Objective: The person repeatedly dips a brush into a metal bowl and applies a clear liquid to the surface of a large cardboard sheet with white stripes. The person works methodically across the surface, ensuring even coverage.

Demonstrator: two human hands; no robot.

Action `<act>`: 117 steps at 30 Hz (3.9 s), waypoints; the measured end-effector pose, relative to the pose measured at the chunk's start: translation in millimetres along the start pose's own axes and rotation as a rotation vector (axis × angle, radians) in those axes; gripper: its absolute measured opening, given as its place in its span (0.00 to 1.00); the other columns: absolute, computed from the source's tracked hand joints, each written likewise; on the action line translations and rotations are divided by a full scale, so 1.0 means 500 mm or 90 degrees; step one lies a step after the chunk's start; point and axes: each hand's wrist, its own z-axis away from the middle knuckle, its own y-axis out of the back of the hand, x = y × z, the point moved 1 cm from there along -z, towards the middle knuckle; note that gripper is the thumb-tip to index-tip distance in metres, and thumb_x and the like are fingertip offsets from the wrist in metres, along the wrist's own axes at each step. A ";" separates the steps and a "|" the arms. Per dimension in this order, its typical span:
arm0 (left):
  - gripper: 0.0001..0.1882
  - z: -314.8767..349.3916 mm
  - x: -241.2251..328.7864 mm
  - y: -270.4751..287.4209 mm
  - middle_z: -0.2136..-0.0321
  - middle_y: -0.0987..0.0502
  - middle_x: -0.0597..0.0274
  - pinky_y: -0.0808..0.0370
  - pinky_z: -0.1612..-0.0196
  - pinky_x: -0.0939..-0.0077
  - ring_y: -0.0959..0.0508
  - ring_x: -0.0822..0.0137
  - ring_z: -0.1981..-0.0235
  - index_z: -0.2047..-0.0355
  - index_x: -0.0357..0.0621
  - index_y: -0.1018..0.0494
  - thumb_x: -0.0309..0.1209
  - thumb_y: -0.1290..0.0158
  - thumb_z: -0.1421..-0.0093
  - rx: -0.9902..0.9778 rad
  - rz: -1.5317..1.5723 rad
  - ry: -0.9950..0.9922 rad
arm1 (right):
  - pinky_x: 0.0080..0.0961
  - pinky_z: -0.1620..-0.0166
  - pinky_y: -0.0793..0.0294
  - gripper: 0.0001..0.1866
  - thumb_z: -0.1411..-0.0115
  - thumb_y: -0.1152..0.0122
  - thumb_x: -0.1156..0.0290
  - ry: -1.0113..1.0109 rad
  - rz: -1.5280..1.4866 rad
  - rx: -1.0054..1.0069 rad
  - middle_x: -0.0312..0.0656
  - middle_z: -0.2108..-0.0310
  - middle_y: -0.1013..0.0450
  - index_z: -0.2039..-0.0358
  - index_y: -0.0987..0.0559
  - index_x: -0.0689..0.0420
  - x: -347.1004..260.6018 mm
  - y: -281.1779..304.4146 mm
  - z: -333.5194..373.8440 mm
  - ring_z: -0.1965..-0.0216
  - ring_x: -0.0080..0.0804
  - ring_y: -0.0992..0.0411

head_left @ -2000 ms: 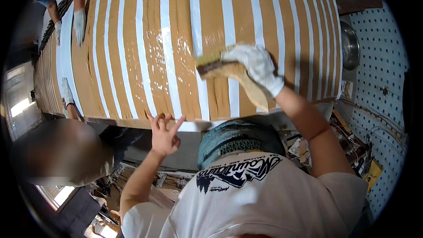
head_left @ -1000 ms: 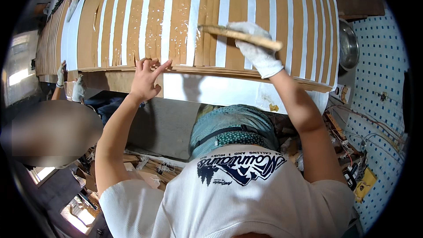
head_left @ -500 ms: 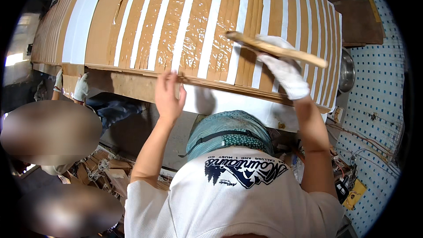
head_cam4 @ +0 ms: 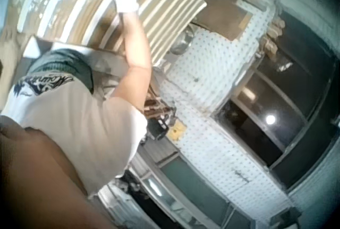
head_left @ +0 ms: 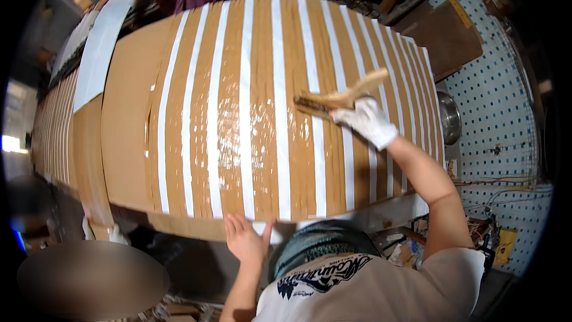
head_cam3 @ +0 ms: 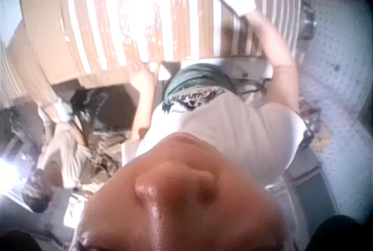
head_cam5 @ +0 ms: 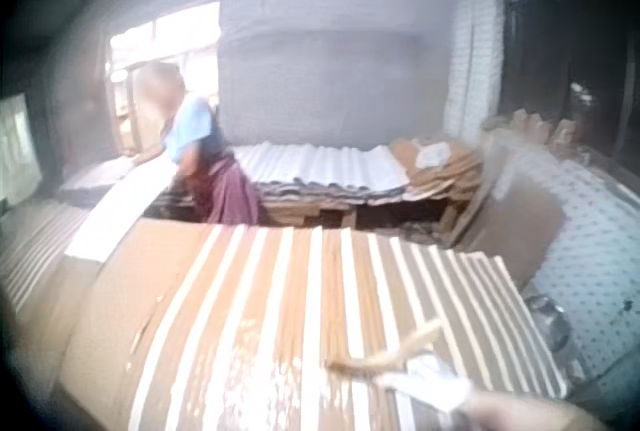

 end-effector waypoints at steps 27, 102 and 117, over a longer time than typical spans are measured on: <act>0.42 -0.059 0.045 0.005 0.50 0.27 0.31 0.31 0.41 0.57 0.29 0.39 0.45 0.51 0.22 0.29 0.50 0.33 0.53 -0.194 -0.104 0.035 | 0.37 0.49 0.28 0.31 0.55 0.26 0.49 -0.179 -0.167 0.208 0.56 0.58 0.24 0.59 0.20 0.62 0.500 0.150 -0.671 0.54 0.50 0.25; 0.51 0.004 -0.005 -0.034 0.56 0.27 0.19 0.27 0.53 0.51 0.25 0.33 0.50 0.57 0.16 0.29 0.66 0.42 0.51 -0.086 -0.144 -0.032 | 0.38 0.57 0.24 0.22 0.46 0.39 0.54 -0.248 -0.413 0.389 0.52 0.65 0.20 0.60 0.19 0.59 0.237 0.044 -0.613 0.61 0.45 0.21; 0.51 -0.009 0.005 -0.032 0.54 0.27 0.22 0.27 0.51 0.55 0.25 0.36 0.49 0.57 0.17 0.27 0.65 0.39 0.54 -0.091 -0.162 -0.029 | 0.38 0.50 0.25 0.26 0.42 0.42 0.52 -0.289 -0.329 0.303 0.50 0.54 0.23 0.47 0.25 0.54 0.092 -0.056 -0.542 0.54 0.45 0.23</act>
